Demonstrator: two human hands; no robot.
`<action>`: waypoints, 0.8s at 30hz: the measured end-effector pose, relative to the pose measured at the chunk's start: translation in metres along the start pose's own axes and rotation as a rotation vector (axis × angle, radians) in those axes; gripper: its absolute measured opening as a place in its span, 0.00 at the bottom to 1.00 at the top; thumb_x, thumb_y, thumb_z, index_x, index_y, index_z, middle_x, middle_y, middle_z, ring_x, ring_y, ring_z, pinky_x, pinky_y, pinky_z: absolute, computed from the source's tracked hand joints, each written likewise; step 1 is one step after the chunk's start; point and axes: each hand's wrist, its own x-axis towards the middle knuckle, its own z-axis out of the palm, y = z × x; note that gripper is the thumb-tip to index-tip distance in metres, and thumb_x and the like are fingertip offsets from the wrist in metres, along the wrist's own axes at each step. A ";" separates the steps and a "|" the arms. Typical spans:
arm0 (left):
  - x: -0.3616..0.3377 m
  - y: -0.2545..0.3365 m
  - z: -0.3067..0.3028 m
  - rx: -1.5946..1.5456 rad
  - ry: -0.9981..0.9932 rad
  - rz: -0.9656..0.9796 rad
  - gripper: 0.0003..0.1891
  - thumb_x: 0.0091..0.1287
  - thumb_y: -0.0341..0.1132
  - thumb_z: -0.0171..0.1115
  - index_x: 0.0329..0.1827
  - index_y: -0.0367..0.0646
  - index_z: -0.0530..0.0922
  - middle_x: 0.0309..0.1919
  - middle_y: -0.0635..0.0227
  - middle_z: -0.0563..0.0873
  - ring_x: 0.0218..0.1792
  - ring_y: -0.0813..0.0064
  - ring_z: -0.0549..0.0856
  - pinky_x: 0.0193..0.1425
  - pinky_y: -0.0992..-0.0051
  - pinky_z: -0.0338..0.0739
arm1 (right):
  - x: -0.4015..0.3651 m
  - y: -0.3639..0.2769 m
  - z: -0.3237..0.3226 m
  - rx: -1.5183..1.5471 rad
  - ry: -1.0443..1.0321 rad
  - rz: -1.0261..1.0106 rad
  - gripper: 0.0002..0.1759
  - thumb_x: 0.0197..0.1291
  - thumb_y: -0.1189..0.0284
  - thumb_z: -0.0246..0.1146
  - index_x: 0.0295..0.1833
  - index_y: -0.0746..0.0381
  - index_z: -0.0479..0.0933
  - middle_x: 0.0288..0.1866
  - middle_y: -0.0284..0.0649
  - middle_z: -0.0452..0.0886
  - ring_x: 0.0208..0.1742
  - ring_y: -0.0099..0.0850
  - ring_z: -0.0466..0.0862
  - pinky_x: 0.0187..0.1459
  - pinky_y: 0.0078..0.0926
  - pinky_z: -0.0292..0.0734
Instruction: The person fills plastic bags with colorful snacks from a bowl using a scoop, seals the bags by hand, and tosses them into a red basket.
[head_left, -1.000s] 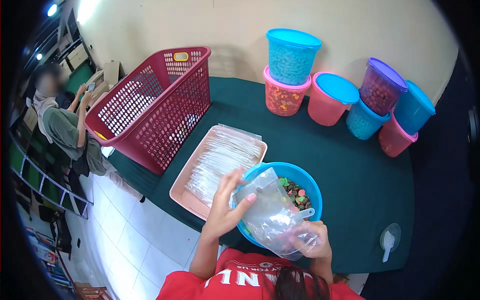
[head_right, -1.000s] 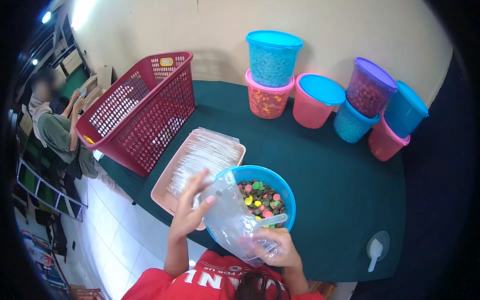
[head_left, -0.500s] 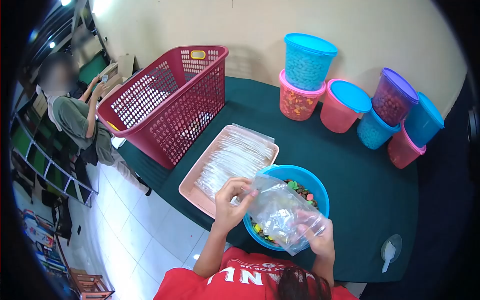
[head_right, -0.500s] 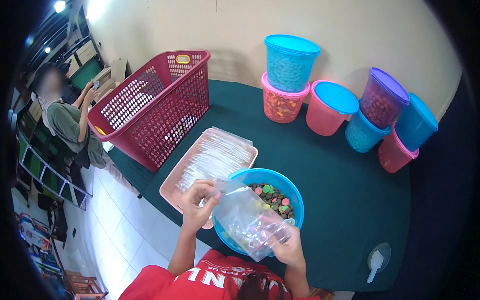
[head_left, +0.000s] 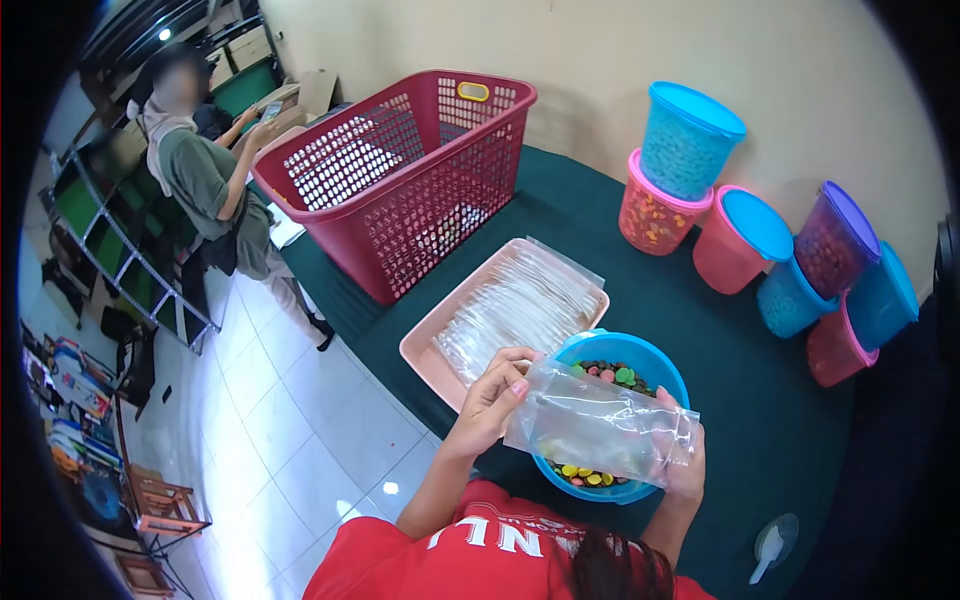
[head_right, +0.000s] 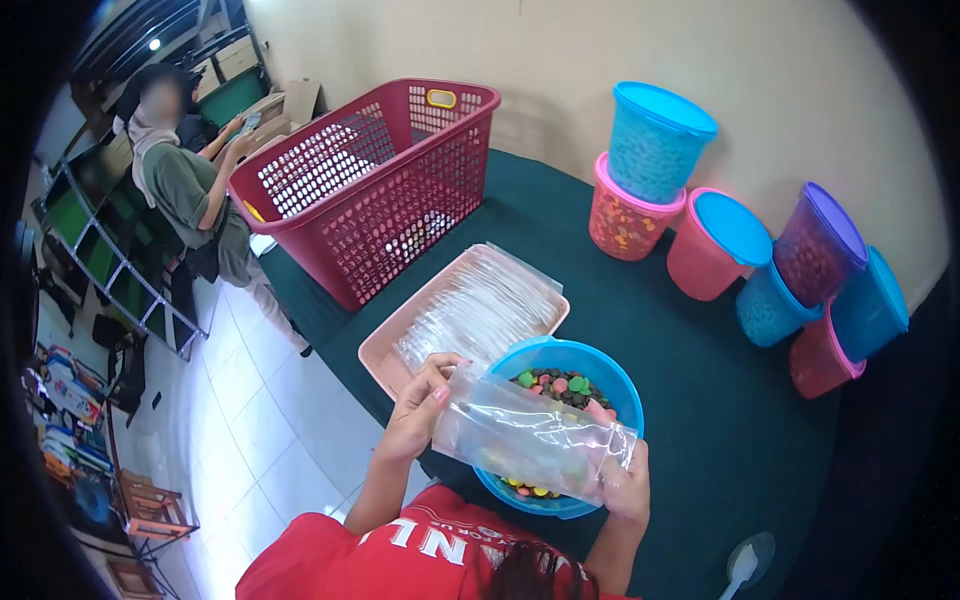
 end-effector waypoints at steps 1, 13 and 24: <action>-0.001 0.001 -0.005 0.003 0.010 0.008 0.11 0.66 0.35 0.48 0.26 0.40 0.69 0.50 0.64 0.68 0.49 0.76 0.69 0.54 0.74 0.60 | 0.002 0.000 0.000 0.018 -0.017 0.018 0.27 0.50 0.77 0.59 0.57 0.72 0.65 0.47 0.45 0.76 0.43 0.29 0.78 0.46 0.26 0.73; -0.009 0.042 0.058 1.029 -0.478 0.263 0.51 0.35 0.44 0.74 0.64 0.41 0.55 0.59 0.55 0.63 0.60 0.56 0.63 0.60 0.62 0.59 | -0.004 0.002 0.021 -0.044 -0.256 0.190 0.23 0.55 0.79 0.52 0.58 0.71 0.65 0.41 0.37 0.77 0.34 0.15 0.74 0.35 0.13 0.68; -0.019 0.037 0.048 0.982 -0.391 0.192 0.38 0.36 0.36 0.71 0.56 0.42 0.68 0.51 0.60 0.73 0.50 0.60 0.73 0.53 0.65 0.65 | 0.008 -0.019 0.038 -0.123 -0.417 0.194 0.32 0.49 0.85 0.45 0.64 0.67 0.53 0.31 0.38 0.74 0.23 0.13 0.72 0.22 0.07 0.64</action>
